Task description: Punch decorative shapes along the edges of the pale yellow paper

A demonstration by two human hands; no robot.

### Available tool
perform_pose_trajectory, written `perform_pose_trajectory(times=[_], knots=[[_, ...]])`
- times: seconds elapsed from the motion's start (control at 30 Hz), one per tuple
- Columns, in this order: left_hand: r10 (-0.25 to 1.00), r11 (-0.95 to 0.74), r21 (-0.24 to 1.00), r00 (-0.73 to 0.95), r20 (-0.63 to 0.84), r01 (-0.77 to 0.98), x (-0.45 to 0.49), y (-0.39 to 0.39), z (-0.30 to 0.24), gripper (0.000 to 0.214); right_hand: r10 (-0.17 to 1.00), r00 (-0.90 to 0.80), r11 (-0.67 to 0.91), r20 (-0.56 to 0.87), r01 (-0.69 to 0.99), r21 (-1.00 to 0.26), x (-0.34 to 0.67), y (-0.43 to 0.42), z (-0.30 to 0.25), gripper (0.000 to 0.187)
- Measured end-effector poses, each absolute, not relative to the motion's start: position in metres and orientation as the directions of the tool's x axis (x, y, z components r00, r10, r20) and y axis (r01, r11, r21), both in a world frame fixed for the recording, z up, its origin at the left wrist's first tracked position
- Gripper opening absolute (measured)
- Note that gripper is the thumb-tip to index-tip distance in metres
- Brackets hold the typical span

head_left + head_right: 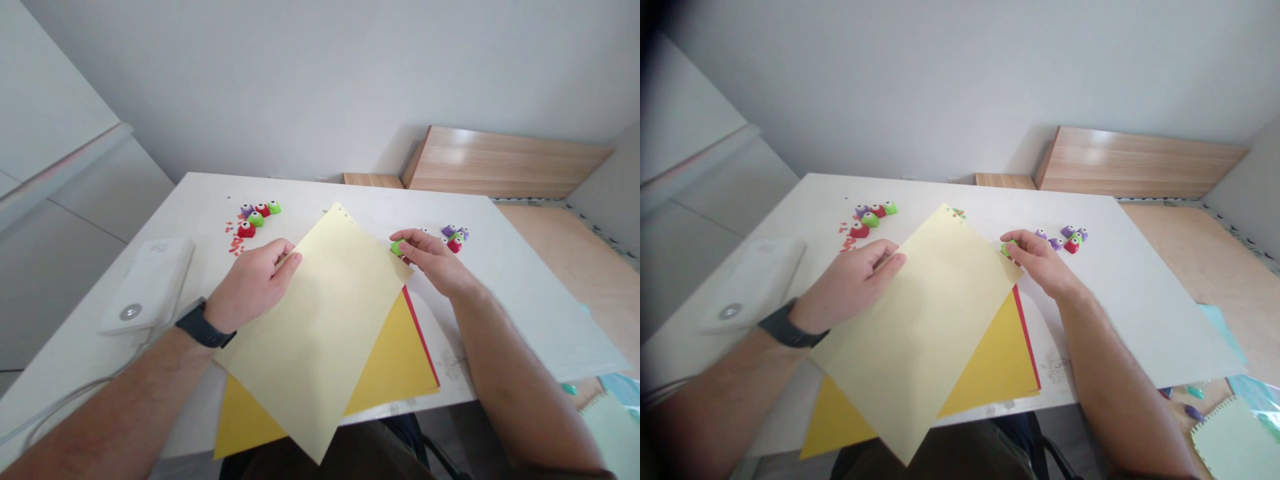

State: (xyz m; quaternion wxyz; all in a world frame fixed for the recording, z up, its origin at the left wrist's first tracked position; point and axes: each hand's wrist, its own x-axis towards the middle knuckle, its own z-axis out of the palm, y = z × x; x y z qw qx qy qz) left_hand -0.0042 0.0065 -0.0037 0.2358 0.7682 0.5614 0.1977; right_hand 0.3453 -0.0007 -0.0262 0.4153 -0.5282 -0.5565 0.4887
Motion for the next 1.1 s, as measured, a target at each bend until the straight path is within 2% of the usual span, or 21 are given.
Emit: perform_pose_trajectory(times=[0.37,1.1], knots=[[0.956,-0.263,0.596,0.288,0.055,0.758,-0.004,0.0062,-0.0045,0.027,0.99,-0.127,-0.033,-0.069,0.26,-0.965,0.3465,-0.0006,-0.0241,0.034],[0.954,-0.272,0.6,0.292,0.065,0.753,-0.0049,0.0049,-0.0042,0.025,0.995,-0.092,-0.005,-0.032,0.276,-0.961,0.3449,0.0012,-0.025,0.034]])
